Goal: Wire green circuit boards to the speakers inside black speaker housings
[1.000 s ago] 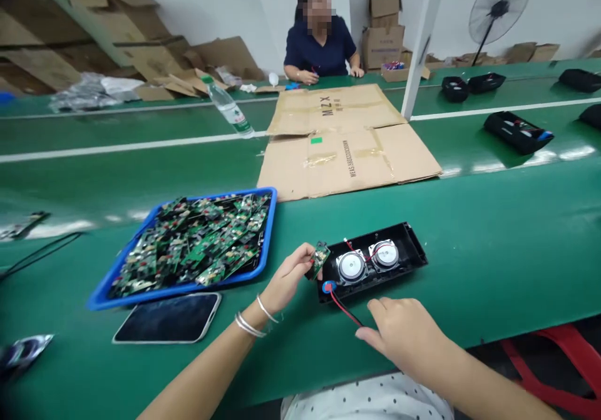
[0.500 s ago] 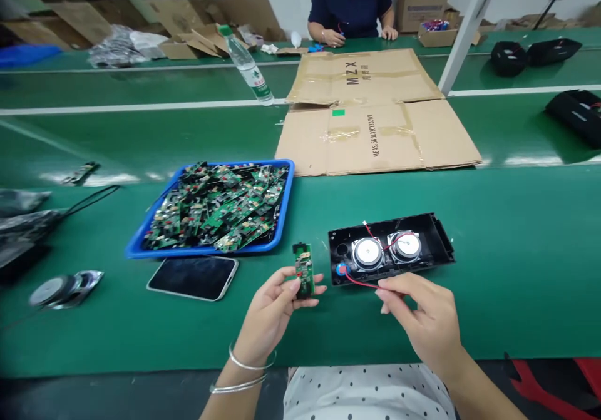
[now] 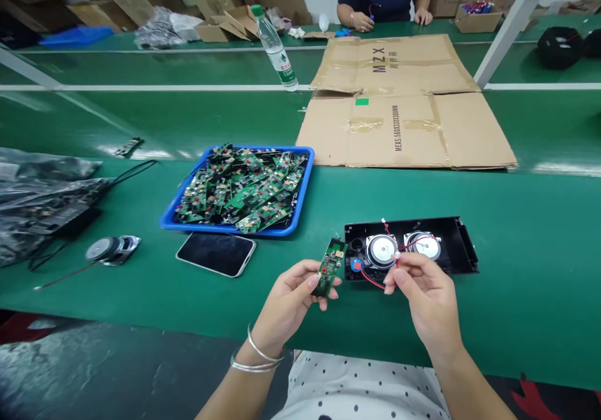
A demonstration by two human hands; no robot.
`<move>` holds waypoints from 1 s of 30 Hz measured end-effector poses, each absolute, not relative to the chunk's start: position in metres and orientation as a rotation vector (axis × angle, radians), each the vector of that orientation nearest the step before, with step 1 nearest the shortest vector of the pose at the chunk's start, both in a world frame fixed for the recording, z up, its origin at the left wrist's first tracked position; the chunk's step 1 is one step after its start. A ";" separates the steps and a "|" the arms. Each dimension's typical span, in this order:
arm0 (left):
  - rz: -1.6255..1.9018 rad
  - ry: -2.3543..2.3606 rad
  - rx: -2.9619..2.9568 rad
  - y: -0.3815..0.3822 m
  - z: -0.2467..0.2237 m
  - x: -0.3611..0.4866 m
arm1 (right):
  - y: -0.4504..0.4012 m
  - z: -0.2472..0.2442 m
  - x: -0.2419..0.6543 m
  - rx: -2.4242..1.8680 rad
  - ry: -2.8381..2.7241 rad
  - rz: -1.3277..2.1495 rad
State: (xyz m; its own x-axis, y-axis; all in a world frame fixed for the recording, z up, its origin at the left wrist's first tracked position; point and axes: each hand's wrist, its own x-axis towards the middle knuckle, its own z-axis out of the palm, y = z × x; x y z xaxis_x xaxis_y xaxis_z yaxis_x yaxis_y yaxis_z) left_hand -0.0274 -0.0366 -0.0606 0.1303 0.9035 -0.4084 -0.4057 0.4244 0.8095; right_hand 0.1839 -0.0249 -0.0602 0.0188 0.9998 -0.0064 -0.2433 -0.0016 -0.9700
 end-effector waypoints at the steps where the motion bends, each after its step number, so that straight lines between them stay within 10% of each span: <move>1: 1.035 1.031 0.582 -0.037 -0.060 -0.027 | -0.026 -0.062 0.185 -1.083 -1.037 1.292; 25: 0.922 1.197 0.933 -0.041 -0.048 -0.030 | -0.030 -0.048 0.174 -1.410 -1.470 1.087; 30: 0.818 1.267 1.220 -0.045 -0.050 -0.030 | -0.031 -0.043 0.172 -1.296 -1.677 0.526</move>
